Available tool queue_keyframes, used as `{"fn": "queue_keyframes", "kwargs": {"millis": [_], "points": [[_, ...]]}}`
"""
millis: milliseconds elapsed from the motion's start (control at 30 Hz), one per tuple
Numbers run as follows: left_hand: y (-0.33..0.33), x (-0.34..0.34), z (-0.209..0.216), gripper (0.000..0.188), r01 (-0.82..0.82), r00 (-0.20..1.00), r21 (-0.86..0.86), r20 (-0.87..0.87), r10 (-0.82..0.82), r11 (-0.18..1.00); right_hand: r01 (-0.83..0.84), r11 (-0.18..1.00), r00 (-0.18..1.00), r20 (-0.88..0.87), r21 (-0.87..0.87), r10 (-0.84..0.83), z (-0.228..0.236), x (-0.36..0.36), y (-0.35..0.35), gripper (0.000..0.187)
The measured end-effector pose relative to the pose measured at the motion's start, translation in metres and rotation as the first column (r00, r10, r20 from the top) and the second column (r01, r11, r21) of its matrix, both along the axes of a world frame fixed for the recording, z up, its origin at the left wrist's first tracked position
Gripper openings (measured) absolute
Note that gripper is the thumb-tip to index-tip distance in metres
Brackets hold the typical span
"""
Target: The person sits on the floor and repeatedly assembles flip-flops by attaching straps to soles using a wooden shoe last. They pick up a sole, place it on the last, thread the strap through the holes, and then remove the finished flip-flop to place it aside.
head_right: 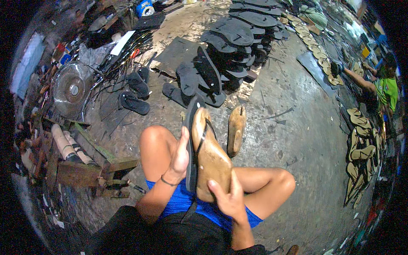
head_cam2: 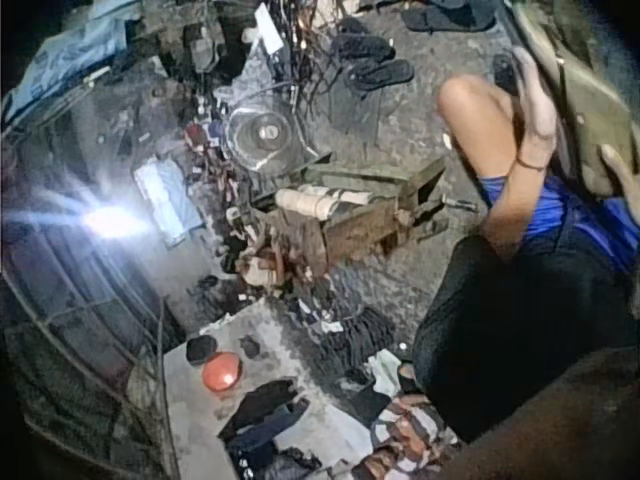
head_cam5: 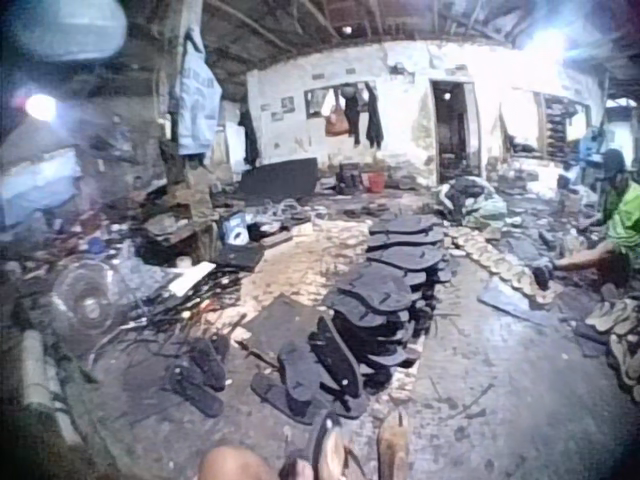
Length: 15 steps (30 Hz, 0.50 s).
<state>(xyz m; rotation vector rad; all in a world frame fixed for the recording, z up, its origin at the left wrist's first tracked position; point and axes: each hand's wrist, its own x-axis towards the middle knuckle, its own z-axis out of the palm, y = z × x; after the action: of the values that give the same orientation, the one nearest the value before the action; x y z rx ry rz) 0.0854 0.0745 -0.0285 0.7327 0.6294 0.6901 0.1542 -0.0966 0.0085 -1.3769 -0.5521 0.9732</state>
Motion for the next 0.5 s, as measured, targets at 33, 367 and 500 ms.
{"fn": "queue_keyframes", "kwargs": {"millis": [33, 367, 500], "points": [[0.019, 0.001, -0.007, 0.065, -0.028, 0.998, -0.013, 0.062, 0.028, 1.0, -0.009, 1.0, 1.0, -0.021, -0.027, 0.008, 0.002, 0.008, -0.008, 0.052], [0.02, -0.014, 0.027, 0.079, 0.317, 0.826, -0.343, 0.558, -0.08, 0.884, 0.431, 0.869, 0.727, 0.664, -0.242, -0.176, -0.103, 0.094, 0.013, 0.05], [-0.001, -0.011, 0.012, 0.08, 0.424, 0.824, -0.482, 0.557, -0.105, 0.767, 0.282, 0.959, 0.758, 0.607, 0.028, -0.24, -0.025, 0.091, 0.049, 0.046]]}}
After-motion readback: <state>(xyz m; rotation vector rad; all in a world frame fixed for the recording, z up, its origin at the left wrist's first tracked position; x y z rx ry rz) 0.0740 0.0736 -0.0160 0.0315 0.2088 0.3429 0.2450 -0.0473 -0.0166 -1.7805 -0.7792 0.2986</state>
